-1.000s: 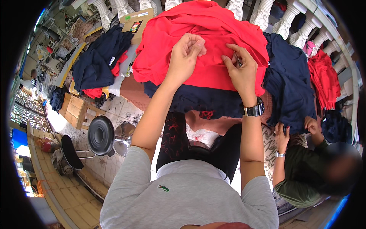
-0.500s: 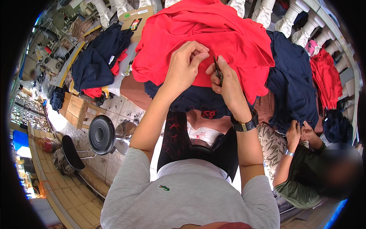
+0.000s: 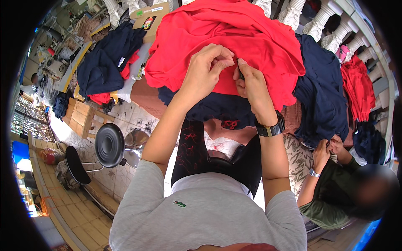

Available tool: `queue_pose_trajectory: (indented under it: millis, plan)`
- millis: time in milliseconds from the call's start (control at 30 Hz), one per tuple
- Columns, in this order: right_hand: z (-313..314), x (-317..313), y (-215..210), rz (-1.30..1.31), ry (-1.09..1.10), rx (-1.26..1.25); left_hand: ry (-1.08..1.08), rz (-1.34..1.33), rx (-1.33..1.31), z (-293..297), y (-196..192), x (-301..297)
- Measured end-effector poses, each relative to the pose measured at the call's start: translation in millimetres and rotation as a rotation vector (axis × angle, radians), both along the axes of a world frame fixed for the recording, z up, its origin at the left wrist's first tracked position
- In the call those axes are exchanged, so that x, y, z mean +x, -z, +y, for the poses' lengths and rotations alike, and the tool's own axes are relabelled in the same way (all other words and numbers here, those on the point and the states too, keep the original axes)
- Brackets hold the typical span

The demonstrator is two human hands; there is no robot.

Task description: The person trims loose threads and tags from a red sweatshirt using small scissors. They repeatedly turn and adjust the garment to reach different areas, then fold it and place it on a pile.

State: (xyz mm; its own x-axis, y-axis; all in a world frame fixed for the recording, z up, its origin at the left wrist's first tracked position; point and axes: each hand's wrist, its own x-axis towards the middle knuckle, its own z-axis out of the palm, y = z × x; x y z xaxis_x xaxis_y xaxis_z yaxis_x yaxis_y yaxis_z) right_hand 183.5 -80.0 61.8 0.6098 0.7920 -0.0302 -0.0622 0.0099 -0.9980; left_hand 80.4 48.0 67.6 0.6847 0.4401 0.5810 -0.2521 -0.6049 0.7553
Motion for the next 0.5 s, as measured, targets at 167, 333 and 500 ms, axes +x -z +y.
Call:
queue_pose_trajectory:
  millis: [167, 333, 500]
  plan:
    - [1, 4, 4, -0.025, -0.041, 0.034, -0.01, 0.055, 0.222, 5, 1, -8]
    - [-28, 16, -22, 0.106, 0.032, 0.162, -0.155, 0.141, 0.458, -30, -27, -38]
    - [-21, 23, -23, -0.065, 0.144, 0.134, -0.304, -0.023, 0.305, -36, 13, 9]
